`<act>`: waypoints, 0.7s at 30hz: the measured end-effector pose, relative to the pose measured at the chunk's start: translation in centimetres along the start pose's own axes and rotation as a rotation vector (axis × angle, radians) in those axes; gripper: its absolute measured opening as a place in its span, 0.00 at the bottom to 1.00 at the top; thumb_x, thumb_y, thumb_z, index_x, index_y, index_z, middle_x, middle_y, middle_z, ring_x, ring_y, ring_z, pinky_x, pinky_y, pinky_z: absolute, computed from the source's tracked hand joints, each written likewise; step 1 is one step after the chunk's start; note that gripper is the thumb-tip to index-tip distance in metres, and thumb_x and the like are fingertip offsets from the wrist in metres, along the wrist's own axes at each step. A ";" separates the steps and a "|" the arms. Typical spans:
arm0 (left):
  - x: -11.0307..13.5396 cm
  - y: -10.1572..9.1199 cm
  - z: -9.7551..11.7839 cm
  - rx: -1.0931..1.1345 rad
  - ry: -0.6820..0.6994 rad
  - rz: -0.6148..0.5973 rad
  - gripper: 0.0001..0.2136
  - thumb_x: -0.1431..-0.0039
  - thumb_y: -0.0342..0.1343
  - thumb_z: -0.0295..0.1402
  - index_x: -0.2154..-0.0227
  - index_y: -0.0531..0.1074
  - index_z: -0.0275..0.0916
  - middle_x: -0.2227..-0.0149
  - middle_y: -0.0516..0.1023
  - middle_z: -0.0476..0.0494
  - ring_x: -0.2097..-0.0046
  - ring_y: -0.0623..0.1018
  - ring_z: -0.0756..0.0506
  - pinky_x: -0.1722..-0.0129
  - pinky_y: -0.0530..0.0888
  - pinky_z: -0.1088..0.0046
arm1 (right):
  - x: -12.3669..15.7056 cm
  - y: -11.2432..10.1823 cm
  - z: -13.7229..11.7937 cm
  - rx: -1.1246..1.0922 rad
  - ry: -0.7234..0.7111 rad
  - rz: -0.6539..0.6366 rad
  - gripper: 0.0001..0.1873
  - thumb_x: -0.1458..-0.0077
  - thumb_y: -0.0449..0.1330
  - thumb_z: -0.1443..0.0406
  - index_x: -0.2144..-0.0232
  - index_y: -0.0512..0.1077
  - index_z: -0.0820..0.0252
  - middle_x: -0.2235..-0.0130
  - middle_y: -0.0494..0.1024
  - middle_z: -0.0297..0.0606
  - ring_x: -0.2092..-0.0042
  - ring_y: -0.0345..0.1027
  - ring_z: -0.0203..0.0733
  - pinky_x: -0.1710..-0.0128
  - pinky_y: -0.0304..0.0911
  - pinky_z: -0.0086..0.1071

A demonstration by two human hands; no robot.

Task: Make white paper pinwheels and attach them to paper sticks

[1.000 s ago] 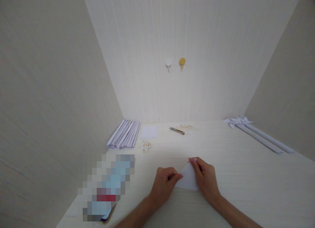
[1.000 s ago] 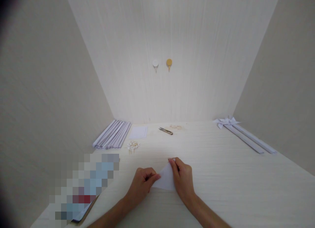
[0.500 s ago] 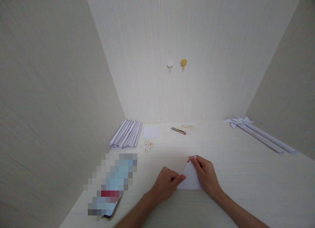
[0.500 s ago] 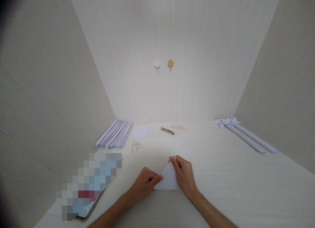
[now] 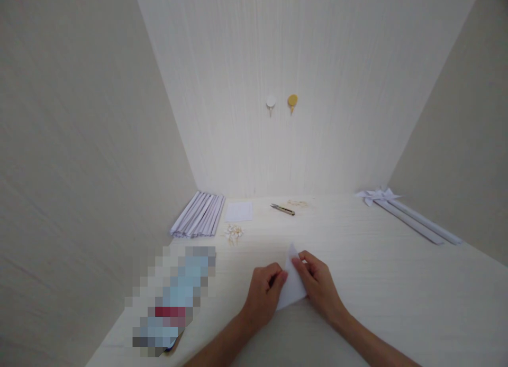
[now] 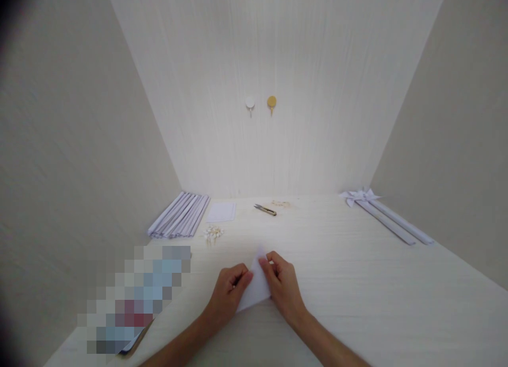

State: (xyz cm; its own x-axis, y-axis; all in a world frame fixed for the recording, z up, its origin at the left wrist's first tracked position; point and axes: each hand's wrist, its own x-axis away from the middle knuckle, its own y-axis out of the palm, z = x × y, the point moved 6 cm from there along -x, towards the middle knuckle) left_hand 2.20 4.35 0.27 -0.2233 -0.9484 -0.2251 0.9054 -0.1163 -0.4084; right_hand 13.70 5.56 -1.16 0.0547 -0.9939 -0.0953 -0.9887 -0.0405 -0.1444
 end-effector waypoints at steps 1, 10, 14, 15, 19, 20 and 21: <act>0.0 0.1 -0.1 0.042 -0.012 0.005 0.16 0.49 0.43 0.39 0.87 0.52 0.38 0.85 0.51 0.54 0.80 0.54 0.54 0.80 0.51 0.76 | 0.1 0.1 0.0 0.002 -0.002 0.004 0.19 0.54 0.50 0.50 0.79 0.61 0.61 0.86 0.56 0.26 0.85 0.47 0.29 0.87 0.42 0.23; 0.1 0.6 -1.0 0.243 -0.109 -0.051 0.17 0.52 0.47 0.42 0.88 0.55 0.37 0.85 0.53 0.54 0.81 0.54 0.55 0.82 0.51 0.77 | 0.8 0.8 -0.3 0.083 -0.066 -0.038 0.18 0.51 0.48 0.52 0.78 0.61 0.61 0.86 0.54 0.25 0.84 0.46 0.28 0.86 0.41 0.23; 0.1 1.1 -1.4 0.437 -0.209 -0.103 0.17 0.56 0.50 0.43 0.89 0.56 0.36 0.88 0.54 0.54 0.84 0.55 0.56 0.85 0.52 0.78 | 0.9 1.0 -0.3 0.053 -0.050 -0.073 0.18 0.50 0.46 0.52 0.69 0.63 0.61 0.86 0.53 0.24 0.85 0.46 0.29 0.87 0.42 0.23; 0.1 1.2 -1.5 0.470 -0.223 -0.100 0.17 0.56 0.50 0.43 0.89 0.57 0.36 0.88 0.54 0.54 0.84 0.56 0.55 0.85 0.53 0.78 | 1.0 1.0 -0.4 0.044 -0.048 -0.073 0.19 0.50 0.46 0.52 0.66 0.63 0.61 0.86 0.53 0.24 0.85 0.47 0.29 0.87 0.42 0.23; -0.1 1.1 -1.6 0.472 -0.260 -0.062 0.19 0.57 0.50 0.47 0.87 0.57 0.36 0.88 0.56 0.55 0.86 0.58 0.56 0.88 0.54 0.79 | 1.2 1.3 -0.7 0.006 -0.047 -0.126 0.21 0.49 0.45 0.55 0.57 0.59 0.61 0.85 0.56 0.25 0.84 0.50 0.30 0.87 0.45 0.23; 0.0 1.1 -1.6 0.458 -0.273 -0.063 0.19 0.57 0.49 0.48 0.87 0.57 0.37 0.89 0.56 0.55 0.87 0.57 0.56 0.89 0.53 0.80 | 1.2 1.4 -0.8 0.003 -0.044 -0.141 0.21 0.49 0.46 0.56 0.55 0.59 0.61 0.85 0.56 0.24 0.84 0.50 0.30 0.87 0.45 0.23; 0.1 1.1 -1.6 0.442 -0.279 -0.067 0.19 0.57 0.49 0.49 0.87 0.57 0.37 0.89 0.56 0.55 0.88 0.57 0.56 0.90 0.53 0.80 | 1.3 1.5 -0.8 0.003 -0.040 -0.150 0.21 0.49 0.46 0.56 0.54 0.58 0.61 0.86 0.56 0.24 0.85 0.49 0.29 0.87 0.44 0.22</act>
State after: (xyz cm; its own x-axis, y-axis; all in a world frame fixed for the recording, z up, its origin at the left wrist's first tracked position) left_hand 2.59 4.61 -1.60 -0.2357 -0.9701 0.0577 0.9718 -0.2353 0.0123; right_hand 12.17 4.17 -0.75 0.2074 -0.9719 -0.1113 -0.9685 -0.1880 -0.1631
